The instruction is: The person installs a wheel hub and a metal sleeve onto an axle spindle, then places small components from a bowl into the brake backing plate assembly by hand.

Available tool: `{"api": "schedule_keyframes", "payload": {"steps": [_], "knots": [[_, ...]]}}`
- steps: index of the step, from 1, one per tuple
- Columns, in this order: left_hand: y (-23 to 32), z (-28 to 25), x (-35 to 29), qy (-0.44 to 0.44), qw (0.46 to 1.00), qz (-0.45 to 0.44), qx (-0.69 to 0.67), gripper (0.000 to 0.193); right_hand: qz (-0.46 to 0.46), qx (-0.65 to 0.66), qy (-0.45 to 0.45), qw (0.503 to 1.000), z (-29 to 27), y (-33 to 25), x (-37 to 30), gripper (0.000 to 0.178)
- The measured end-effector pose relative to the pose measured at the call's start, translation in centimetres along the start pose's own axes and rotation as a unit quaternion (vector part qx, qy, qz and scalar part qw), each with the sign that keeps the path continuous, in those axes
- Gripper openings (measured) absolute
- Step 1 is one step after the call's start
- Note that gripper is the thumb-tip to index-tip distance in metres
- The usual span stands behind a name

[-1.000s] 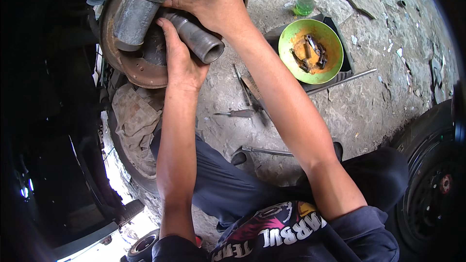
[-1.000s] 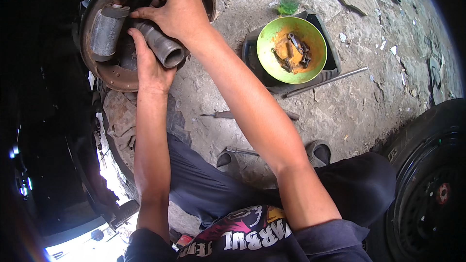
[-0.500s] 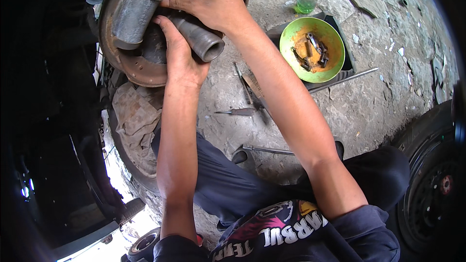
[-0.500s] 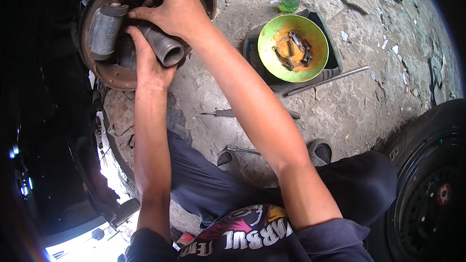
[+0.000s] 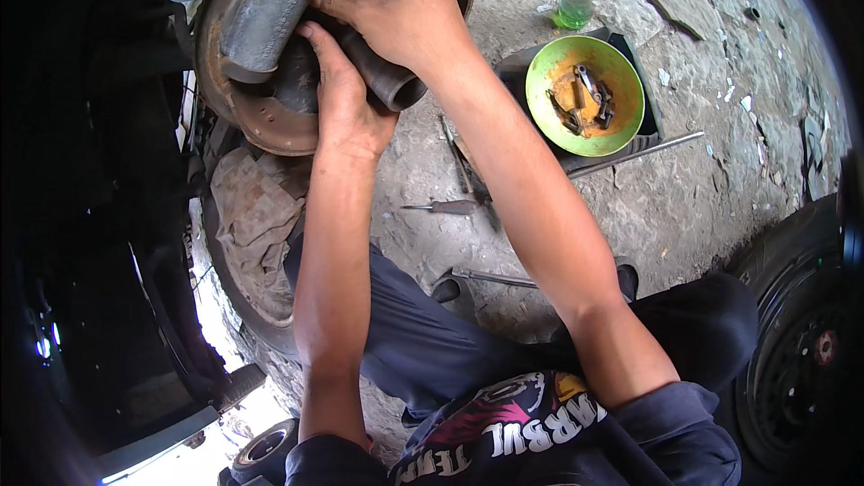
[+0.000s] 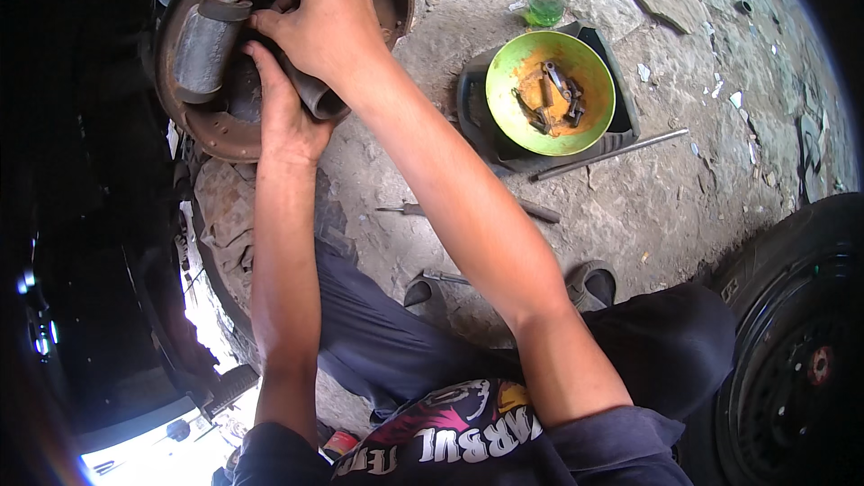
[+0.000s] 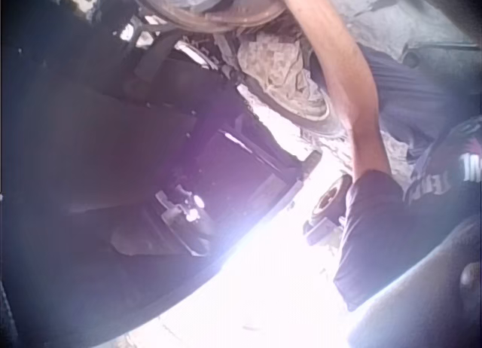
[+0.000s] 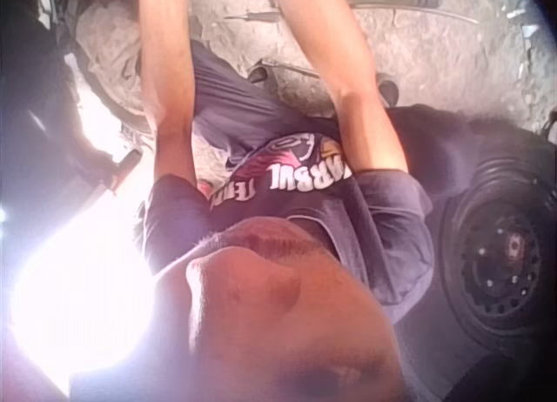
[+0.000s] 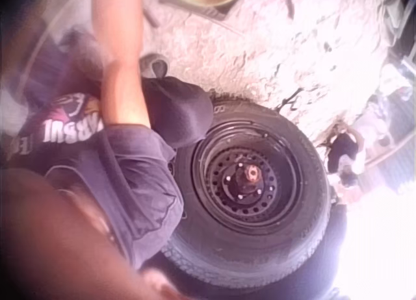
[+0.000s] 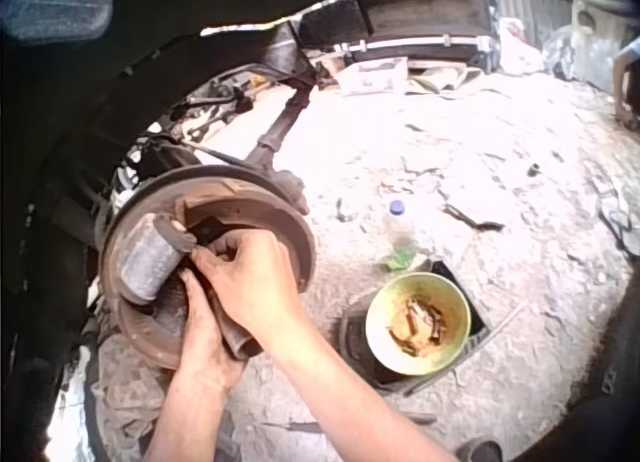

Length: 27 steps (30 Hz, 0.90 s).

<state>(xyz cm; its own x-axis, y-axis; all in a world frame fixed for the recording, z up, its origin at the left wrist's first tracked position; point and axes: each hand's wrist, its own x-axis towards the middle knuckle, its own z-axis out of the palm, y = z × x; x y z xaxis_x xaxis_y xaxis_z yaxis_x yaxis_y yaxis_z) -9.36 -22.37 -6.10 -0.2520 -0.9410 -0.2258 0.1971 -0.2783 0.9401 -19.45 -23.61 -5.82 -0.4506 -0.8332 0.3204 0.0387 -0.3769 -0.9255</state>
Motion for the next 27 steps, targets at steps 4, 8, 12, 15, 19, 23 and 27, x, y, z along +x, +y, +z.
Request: {"api": "schedule_keyframes", "payload": {"steps": [4, 8, 12, 15, 19, 23, 27], "knots": [[0.0, 0.1, 0.0, -0.014, 1.000, 0.022, 0.008, 0.086, -0.007, 0.002, 0.003, 1.000, 0.1, -0.8, -0.2, 0.024], [0.2, 0.3, 0.0, -0.008, 1.000, 0.011, 0.003, 0.082, -0.021, -0.026, -0.005, 0.999, 0.1, -1.0, 0.0, 0.024], [0.2, 0.7, -0.2, 0.005, 1.000, 0.023, 0.014, 0.081, -0.051, -0.015, 0.006, 0.999, 0.3, -0.6, 0.0, 0.027], [0.0, 0.2, 0.2, -0.010, 1.000, 0.024, 0.004, 0.081, -0.051, -0.014, 0.020, 0.998, 0.4, -0.6, -0.1, 0.027], [0.1, -0.1, 0.3, -0.012, 1.000, 0.003, -0.019, 0.080, 0.012, -0.014, 0.009, 1.000, 0.1, -0.7, -0.3, 0.026], [0.1, 0.2, 0.1, -0.014, 1.000, 0.006, -0.014, 0.081, 0.011, -0.028, -0.003, 1.000, -0.4, 0.0, -0.1, 0.027], [0.1, 0.1, 0.0, -0.027, 0.999, 0.019, 0.001, 0.081, -0.013, -0.033, 0.011, 0.999, -0.4, 0.5, 0.0, 0.030]]}}
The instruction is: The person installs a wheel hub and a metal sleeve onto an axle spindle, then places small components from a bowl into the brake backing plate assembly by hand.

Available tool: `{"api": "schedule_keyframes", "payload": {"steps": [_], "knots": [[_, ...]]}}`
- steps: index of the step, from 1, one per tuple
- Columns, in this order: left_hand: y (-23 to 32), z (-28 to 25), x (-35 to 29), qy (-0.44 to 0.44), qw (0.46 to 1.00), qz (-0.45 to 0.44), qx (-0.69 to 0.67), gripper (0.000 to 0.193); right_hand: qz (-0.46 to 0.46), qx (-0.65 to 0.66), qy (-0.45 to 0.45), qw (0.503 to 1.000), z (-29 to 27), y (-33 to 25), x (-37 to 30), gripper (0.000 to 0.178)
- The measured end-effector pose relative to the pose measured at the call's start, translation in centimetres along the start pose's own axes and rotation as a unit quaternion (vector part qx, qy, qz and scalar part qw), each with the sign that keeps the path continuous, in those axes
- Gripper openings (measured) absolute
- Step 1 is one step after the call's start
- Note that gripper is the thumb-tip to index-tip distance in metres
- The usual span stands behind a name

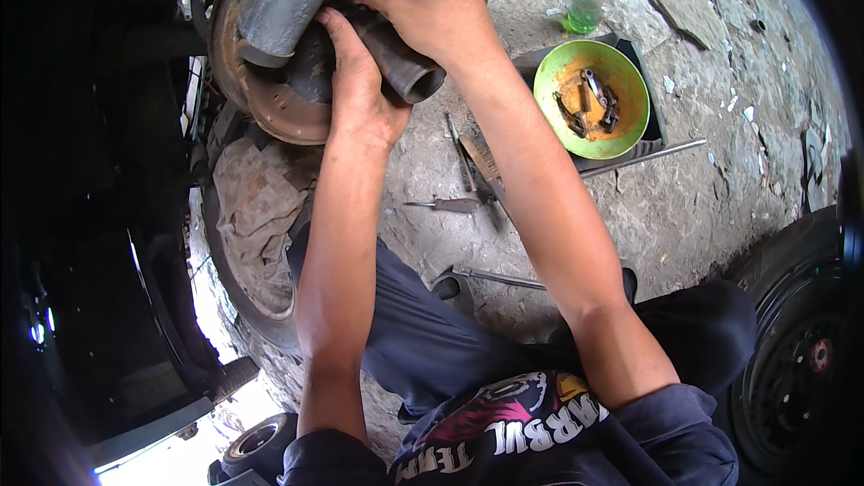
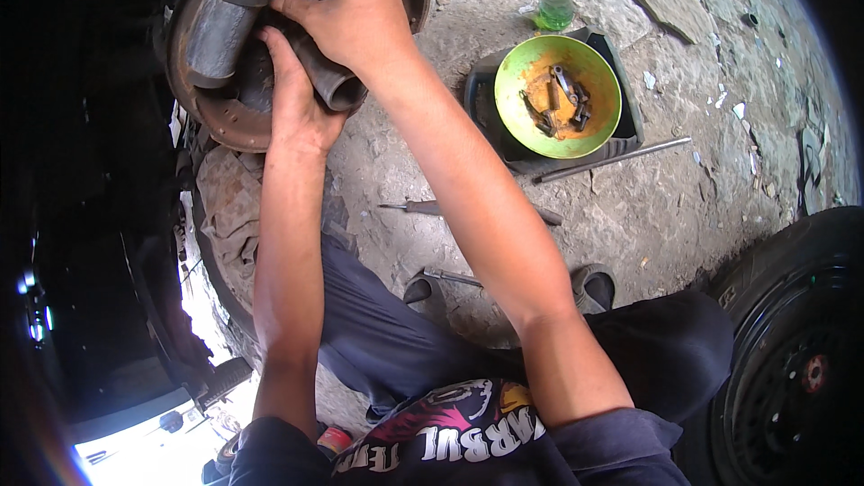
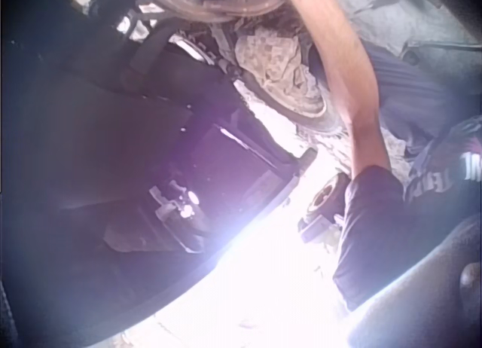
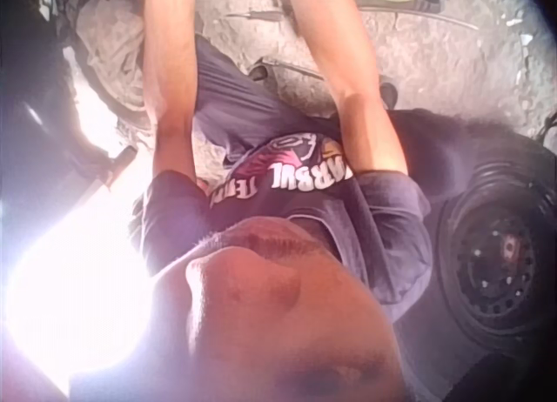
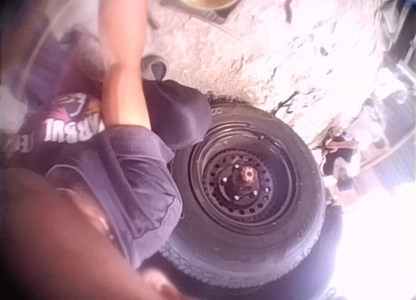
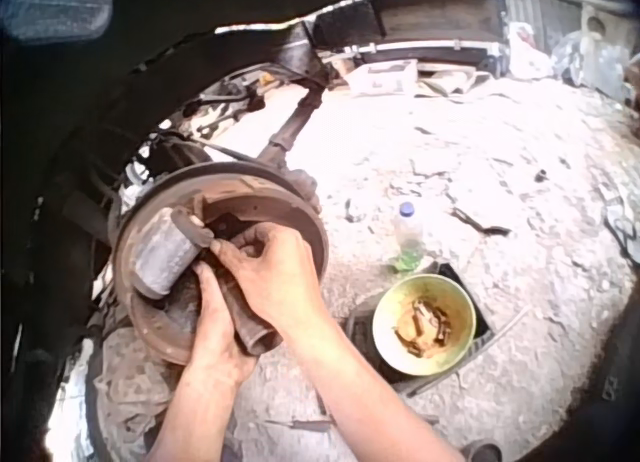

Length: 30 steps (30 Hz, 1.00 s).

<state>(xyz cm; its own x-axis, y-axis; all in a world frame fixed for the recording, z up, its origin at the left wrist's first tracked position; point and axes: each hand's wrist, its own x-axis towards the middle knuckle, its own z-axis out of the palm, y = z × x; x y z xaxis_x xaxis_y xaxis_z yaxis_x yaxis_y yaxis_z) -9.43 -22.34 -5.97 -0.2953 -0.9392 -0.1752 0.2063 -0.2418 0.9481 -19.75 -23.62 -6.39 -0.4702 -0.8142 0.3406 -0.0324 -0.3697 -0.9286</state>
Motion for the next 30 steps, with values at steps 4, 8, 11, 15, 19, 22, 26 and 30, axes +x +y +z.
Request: {"api": "schedule_keyframes", "payload": {"steps": [4, 8, 11, 15, 19, 22, 26, 30], "knots": [[0.0, 0.1, 0.0, -0.006, 1.000, 0.018, -0.008, 0.080, 0.022, 0.023, -0.006, 0.999, 0.0, -0.2, -0.1, 0.029], [0.1, 0.5, -0.3, 0.021, 1.000, 0.018, -0.005, 0.077, 0.023, 0.042, -0.001, 0.999, 0.0, 0.2, -0.3, 0.027], [0.0, 0.2, -0.1, 0.019, 1.000, 0.017, -0.008, 0.076, 0.015, 0.043, 0.000, 0.999, 0.0, 0.5, -0.4, 0.026], [0.1, 0.5, -0.3, 0.029, 1.000, 0.008, 0.000, 0.076, 0.048, 0.024, -0.004, 0.999, 0.0, 0.7, -0.4, 0.028], [0.2, 0.5, -0.3, 0.023, 1.000, 0.004, -0.007, 0.076, 0.076, -0.004, -0.018, 0.997, -0.3, -0.2, -0.2, 0.029], [0.5, 0.7, -0.4, 0.035, 0.999, -0.008, 0.003, 0.079, 0.070, 0.005, -0.008, 0.998, -0.4, -1.0, -0.2, 0.029], [0.1, 0.1, 0.0, 0.041, 0.999, -0.025, 0.010, 0.083, 0.038, 0.027, 0.023, 0.999, 0.1, -0.7, -0.3, 0.029], [-0.2, -0.4, 0.2, 0.033, 0.999, -0.019, 0.013, 0.083, 0.044, 0.019, 0.025, 0.999, 0.0, -0.9, -0.4, 0.030]]}}
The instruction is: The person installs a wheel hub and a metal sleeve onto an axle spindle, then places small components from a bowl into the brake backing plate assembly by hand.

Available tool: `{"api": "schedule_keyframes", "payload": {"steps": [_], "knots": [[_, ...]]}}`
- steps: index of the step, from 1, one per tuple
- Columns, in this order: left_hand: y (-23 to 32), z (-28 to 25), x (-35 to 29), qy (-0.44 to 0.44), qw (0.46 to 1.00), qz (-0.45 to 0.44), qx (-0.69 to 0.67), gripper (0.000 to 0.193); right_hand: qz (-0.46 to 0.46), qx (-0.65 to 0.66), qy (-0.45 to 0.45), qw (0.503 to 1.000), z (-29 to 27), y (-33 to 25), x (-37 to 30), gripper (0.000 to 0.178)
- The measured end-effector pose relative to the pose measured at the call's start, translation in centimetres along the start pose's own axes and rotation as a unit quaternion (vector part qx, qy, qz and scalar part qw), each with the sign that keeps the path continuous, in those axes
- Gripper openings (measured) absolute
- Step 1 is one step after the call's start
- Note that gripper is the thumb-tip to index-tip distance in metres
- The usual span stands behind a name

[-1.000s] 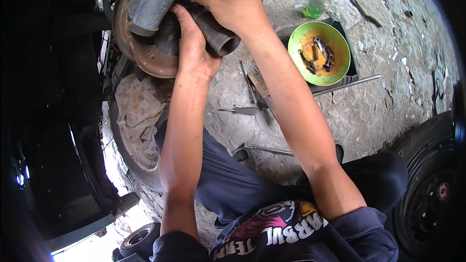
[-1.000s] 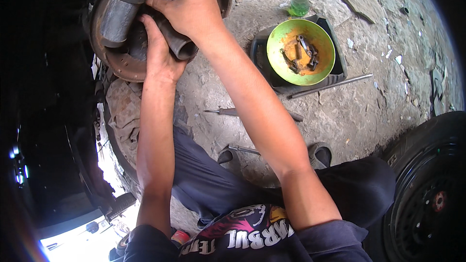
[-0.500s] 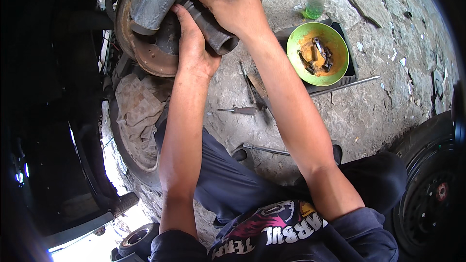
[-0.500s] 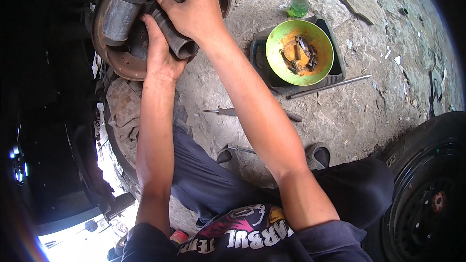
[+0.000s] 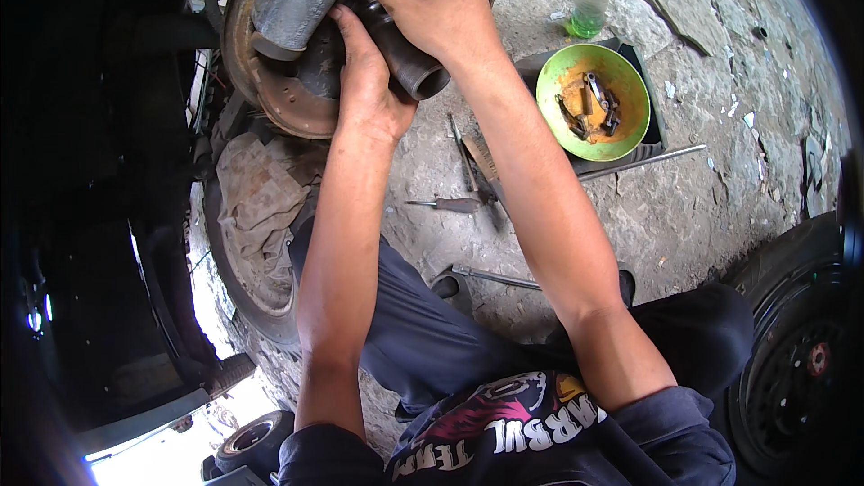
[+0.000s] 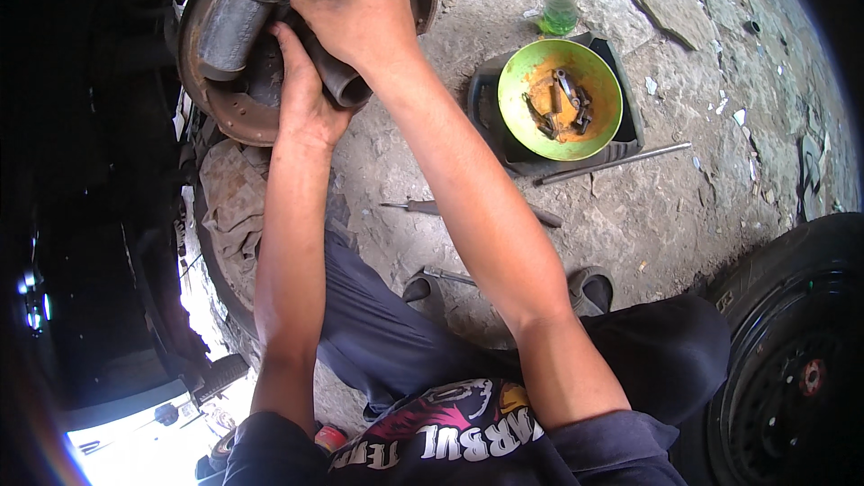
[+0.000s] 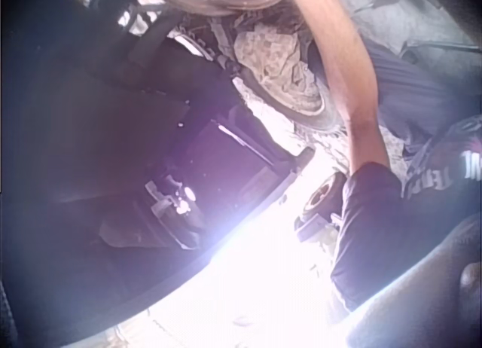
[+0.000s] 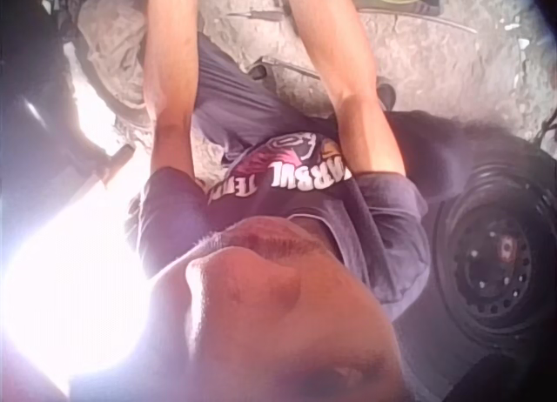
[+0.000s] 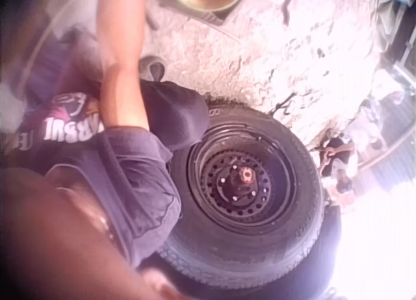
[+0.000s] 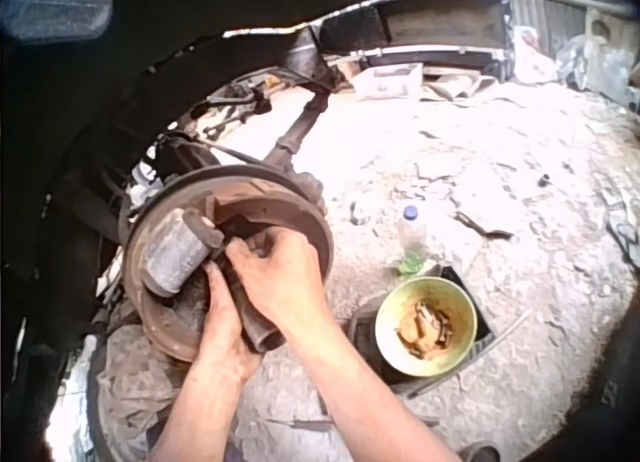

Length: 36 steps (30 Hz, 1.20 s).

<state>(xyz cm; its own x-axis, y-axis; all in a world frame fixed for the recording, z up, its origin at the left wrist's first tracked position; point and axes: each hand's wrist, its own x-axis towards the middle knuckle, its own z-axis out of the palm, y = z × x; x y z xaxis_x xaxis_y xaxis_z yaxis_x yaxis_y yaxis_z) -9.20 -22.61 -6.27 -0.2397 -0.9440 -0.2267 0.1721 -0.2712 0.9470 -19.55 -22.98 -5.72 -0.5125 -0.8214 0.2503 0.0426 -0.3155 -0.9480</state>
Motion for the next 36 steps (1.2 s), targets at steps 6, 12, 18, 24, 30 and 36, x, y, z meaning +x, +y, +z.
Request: {"api": "schedule_keyframes", "payload": {"steps": [6, 12, 18, 24, 30, 36], "knots": [[0.1, 0.4, -0.2, 0.025, 1.000, -0.002, 0.005, 0.083, 0.021, 0.004, -0.006, 1.000, -0.1, 0.0, -0.1, 0.031], [0.5, 0.7, -0.5, 0.016, 1.000, 0.008, 0.006, 0.080, 0.044, -0.007, -0.003, 0.999, -0.2, 0.5, 0.2, 0.032], [0.6, 1.0, -0.6, 0.019, 1.000, 0.011, 0.005, 0.078, 0.051, 0.069, -0.015, 0.996, -0.3, 2.0, 0.0, 0.028], [0.6, 1.3, -0.8, 0.030, 0.999, 0.008, 0.008, 0.077, 0.041, 0.110, -0.016, 0.993, -0.3, 3.5, 0.0, 0.026], [0.3, 0.5, -0.1, 0.003, 1.000, 0.011, -0.005, 0.076, 0.076, 0.115, -0.032, 0.990, -0.4, 3.3, 0.1, 0.026], [0.4, 1.0, -0.5, 0.014, 1.000, 0.009, 0.000, 0.075, 0.074, 0.114, -0.046, 0.990, -0.8, 3.0, -0.1, 0.023]]}}
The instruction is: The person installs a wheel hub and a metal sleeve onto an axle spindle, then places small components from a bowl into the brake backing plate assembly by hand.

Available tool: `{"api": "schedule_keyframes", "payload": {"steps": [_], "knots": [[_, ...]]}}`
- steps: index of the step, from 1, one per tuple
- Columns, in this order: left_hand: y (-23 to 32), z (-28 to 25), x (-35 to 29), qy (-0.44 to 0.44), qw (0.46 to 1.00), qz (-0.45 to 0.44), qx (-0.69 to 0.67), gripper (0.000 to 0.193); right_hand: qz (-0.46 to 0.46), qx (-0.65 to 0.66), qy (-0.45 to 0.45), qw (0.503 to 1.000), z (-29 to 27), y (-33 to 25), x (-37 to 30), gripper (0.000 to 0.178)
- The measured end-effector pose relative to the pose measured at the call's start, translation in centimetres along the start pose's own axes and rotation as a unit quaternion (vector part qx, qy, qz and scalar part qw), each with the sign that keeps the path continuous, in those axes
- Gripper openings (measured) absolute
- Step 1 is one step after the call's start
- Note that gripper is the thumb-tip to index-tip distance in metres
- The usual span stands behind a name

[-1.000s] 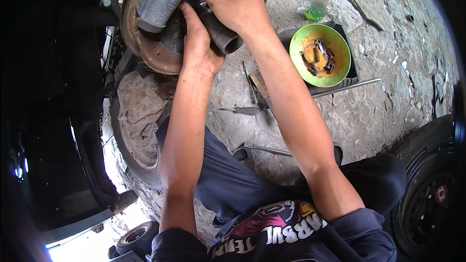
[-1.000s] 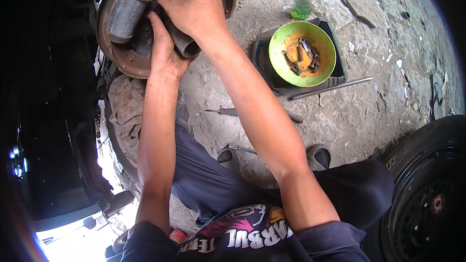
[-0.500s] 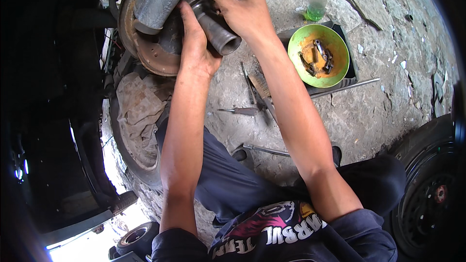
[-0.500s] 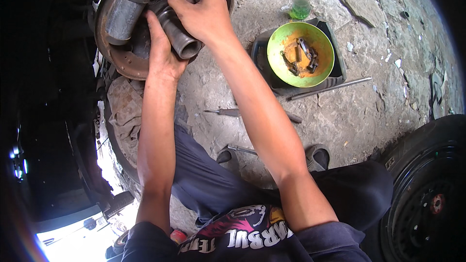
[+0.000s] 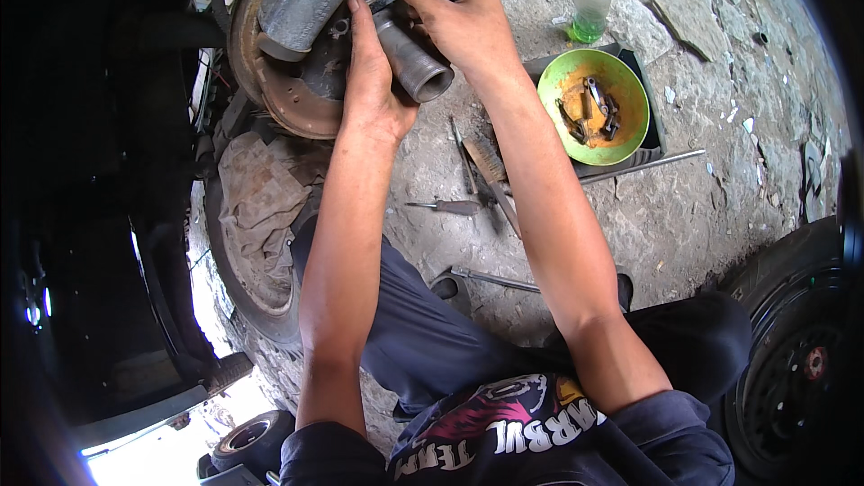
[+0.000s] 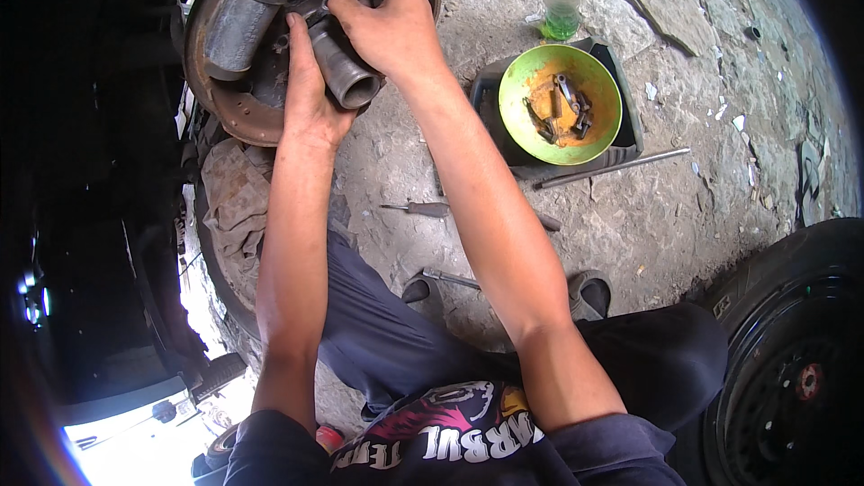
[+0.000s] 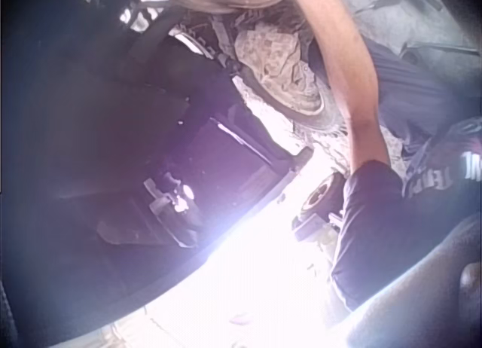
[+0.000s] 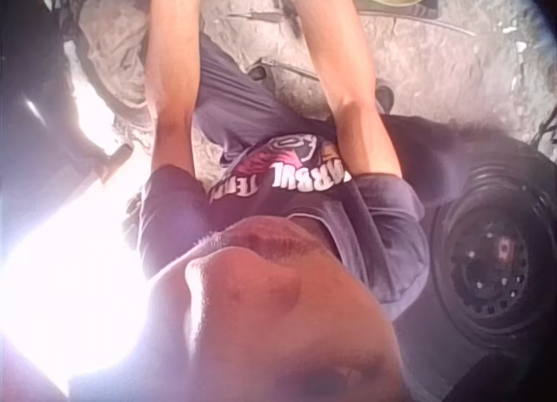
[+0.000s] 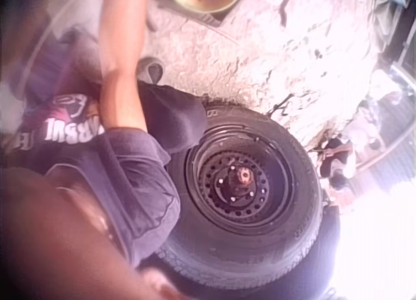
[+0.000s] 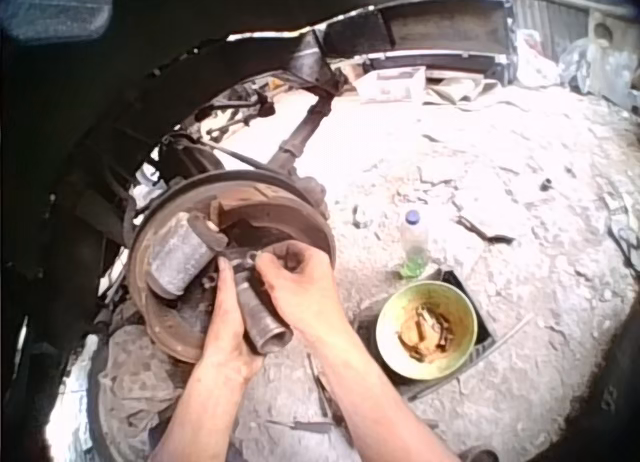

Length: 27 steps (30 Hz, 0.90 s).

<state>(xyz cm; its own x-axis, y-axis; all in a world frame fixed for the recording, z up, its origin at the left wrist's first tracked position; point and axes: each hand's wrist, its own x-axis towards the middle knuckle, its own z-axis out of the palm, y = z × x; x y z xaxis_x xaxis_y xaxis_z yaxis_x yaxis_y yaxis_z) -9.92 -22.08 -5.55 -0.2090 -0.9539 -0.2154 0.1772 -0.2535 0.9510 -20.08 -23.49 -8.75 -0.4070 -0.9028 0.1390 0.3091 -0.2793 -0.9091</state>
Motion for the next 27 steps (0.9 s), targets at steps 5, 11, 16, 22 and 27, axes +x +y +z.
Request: {"api": "schedule_keyframes", "payload": {"steps": [5, 11, 16, 22, 27], "knots": [[0.0, -0.1, 0.2, 0.009, 1.000, 0.000, -0.012, 0.071, 0.043, 0.062, -0.011, 0.997, -0.3, -0.5, -0.2, 0.023], [0.1, 0.1, 0.2, 0.010, 0.999, -0.003, -0.037, 0.060, 0.089, 0.117, -0.046, 0.988, -0.9, -0.6, -0.6, 0.019], [0.1, -0.1, 0.4, 0.009, 0.998, -0.016, -0.052, 0.061, 0.089, 0.129, -0.060, 0.986, -1.3, -0.4, -0.6, 0.019], [0.1, -0.2, 0.3, -0.003, 0.998, -0.030, -0.053, 0.064, 0.102, 0.186, -0.067, 0.975, -1.6, -0.1, -0.6, 0.016], [0.2, 0.0, 0.1, 0.004, 0.997, -0.029, -0.066, 0.064, 0.113, 0.201, -0.076, 0.970, -1.6, -0.1, -0.7, 0.019]]}}
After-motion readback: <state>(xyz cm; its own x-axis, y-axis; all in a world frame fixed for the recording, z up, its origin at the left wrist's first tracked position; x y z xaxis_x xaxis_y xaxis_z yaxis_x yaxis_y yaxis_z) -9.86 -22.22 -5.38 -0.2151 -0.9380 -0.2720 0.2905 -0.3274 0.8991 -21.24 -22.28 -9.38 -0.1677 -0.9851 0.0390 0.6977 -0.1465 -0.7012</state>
